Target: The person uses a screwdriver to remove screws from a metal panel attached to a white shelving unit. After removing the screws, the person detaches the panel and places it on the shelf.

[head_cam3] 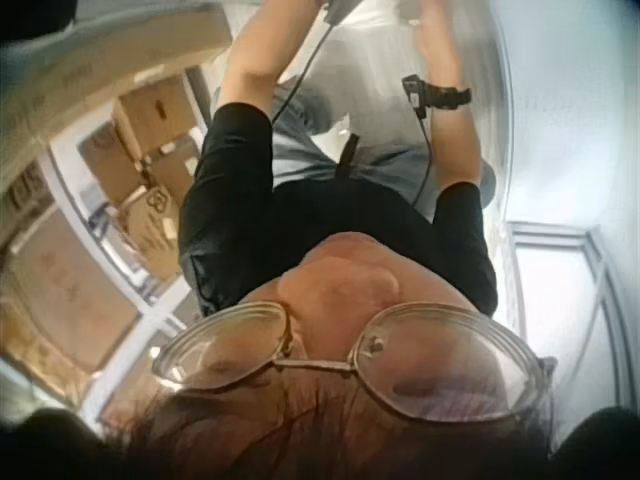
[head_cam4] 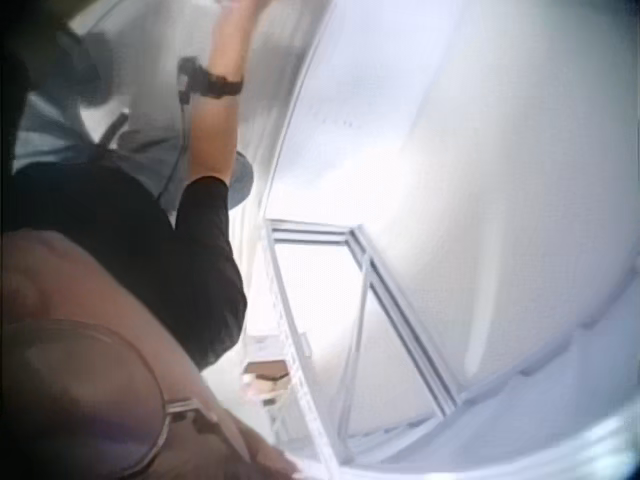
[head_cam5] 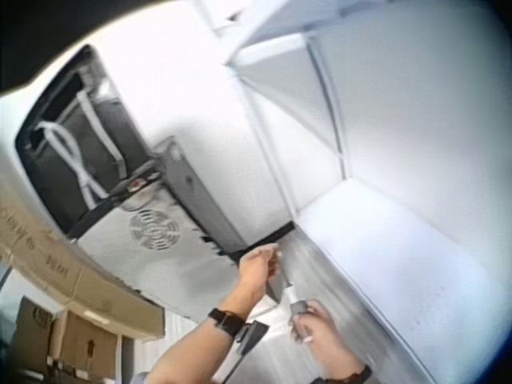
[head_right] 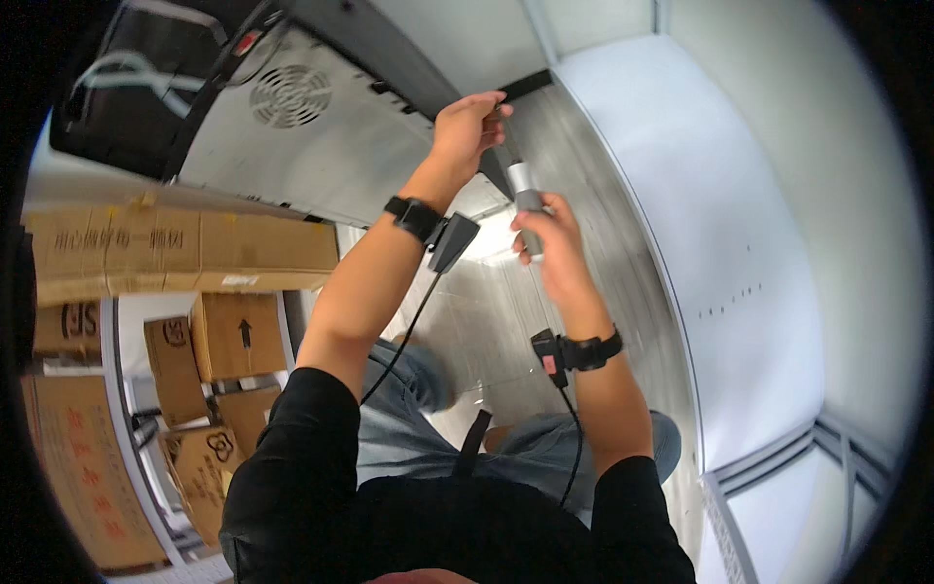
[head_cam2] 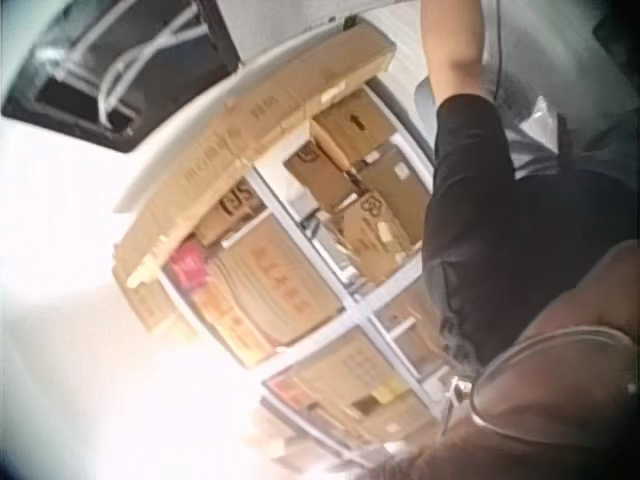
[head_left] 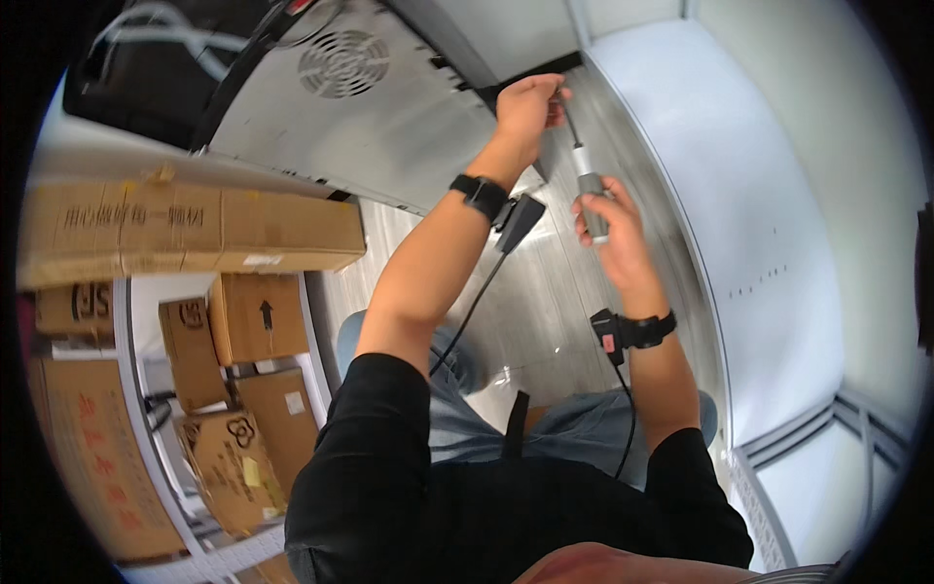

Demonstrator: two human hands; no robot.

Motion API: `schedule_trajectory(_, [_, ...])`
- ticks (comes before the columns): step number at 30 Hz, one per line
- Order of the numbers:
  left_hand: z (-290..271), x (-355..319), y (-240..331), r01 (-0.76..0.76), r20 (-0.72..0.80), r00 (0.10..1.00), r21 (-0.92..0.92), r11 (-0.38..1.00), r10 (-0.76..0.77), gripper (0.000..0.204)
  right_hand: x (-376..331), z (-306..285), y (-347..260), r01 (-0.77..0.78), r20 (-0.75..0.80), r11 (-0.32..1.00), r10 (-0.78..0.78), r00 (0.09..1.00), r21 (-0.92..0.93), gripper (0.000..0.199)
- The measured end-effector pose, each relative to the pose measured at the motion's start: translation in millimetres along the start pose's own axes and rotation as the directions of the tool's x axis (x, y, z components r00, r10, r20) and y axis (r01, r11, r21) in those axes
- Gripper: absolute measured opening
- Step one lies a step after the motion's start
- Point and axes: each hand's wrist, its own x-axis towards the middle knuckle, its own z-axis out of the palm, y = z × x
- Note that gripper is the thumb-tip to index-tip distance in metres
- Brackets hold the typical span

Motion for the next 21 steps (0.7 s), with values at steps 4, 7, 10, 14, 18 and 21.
schedule_trajectory(4, [-85.2, -12.4, -6.0, -0.035, -0.152, 0.988, -0.108, 0.994, 0.018, 0.02, 25.1, 39.0, 28.2, -0.069, 0.232, 0.986, 0.103, 0.967, -0.15, 0.033])
schedule_trajectory(7, [-111.0, -42.4, 0.6, -0.059, -0.213, 0.977, -0.156, 0.986, 0.025, 0.02, 11.9, 54.5, 38.6, -0.033, 0.342, 0.974, 0.11, 0.933, -0.223, 0.033])
schedule_trajectory(10, [-127.1, -63.1, 8.4, -0.088, -0.219, 0.975, -0.211, 0.973, 0.04, 0.02, 1.3, 68.1, 39.5, 0.013, 0.397, 0.954, 0.112, 0.911, -0.299, 0.034])
schedule_trajectory(14, [-196.6, -81.4, 23.0, -0.063, -0.128, 0.992, -0.316, 0.947, 0.023, 0.022, -13.0, 128.1, 64.4, 0.075, 0.338, 0.902, 0.081, 0.938, -0.425, 0.031])
schedule_trajectory(18, [-301.4, -94.3, 34.7, -0.029, -0.072, 0.997, -0.396, 0.918, 0.0, 0.025, -8.3, 226.0, 115.2, 0.008, 0.259, 0.87, 0.138, 0.956, -0.494, 0.031])
schedule_trajectory(21, [-326.4, -107.2, 42.6, -0.055, -0.053, 0.998, -0.399, 0.915, 0.037, 0.026, -14.7, 252.9, 128.6, 0.003, 0.305, 0.891, 0.152, 0.94, -0.454, 0.031])
